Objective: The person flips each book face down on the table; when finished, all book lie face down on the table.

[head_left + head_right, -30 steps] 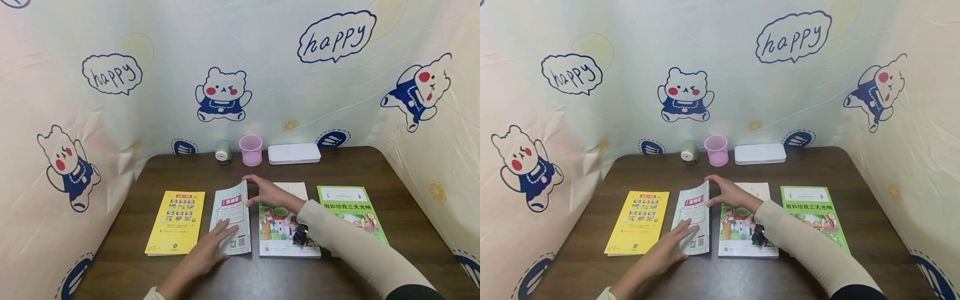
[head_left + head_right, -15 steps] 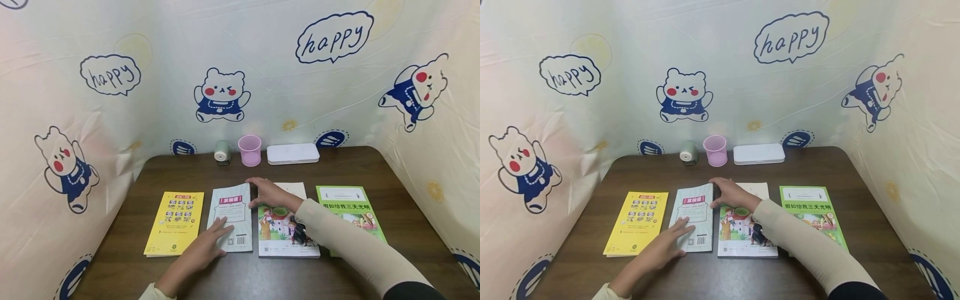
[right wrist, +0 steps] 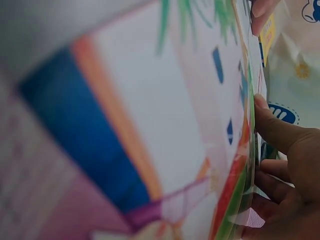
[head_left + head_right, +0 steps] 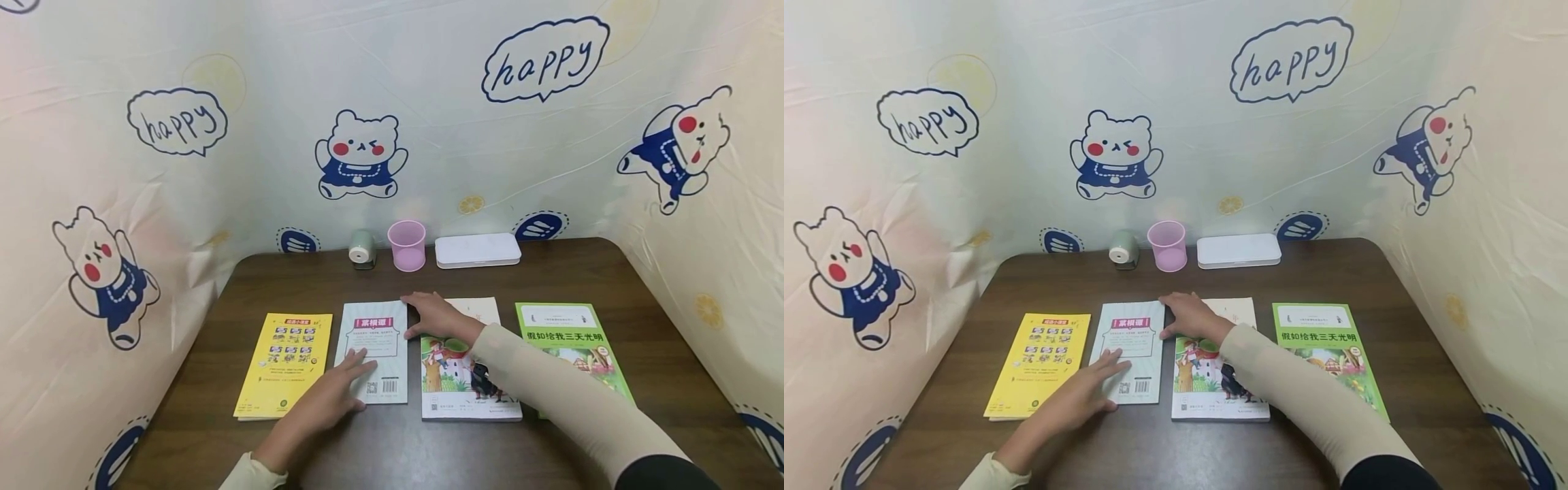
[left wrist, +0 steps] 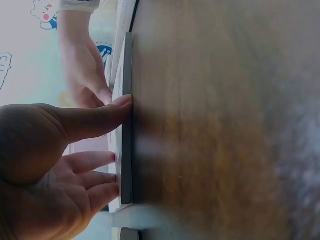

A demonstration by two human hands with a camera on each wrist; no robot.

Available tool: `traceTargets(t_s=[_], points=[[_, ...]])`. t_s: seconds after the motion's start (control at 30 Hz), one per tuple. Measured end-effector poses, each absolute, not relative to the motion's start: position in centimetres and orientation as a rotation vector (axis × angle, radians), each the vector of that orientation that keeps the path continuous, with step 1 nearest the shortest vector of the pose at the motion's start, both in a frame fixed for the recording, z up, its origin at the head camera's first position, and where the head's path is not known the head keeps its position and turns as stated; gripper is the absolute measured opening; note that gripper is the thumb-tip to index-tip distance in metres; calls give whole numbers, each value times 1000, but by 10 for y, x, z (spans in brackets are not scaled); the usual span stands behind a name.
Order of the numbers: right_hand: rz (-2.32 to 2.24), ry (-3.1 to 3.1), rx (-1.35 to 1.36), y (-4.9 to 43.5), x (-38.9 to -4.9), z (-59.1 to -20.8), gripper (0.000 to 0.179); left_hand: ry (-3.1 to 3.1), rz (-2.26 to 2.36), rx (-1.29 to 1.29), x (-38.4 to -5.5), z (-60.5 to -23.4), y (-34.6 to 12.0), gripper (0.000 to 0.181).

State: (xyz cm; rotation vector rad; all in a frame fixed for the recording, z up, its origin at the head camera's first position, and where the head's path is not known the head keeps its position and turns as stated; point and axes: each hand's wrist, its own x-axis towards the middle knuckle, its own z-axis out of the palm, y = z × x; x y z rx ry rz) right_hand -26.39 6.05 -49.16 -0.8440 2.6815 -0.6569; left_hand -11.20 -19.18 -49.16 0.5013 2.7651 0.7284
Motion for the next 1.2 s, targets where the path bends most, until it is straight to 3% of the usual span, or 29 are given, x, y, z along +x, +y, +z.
traceTargets(t_s=[0.57,1.2], points=[[-560,2725,-836,64,-263,-494,88,2751,684,464,-111,-492,-191,68],[-644,2694,-732,113,-261,-489,88,2754,684,454,-112,-493,-191,68]])
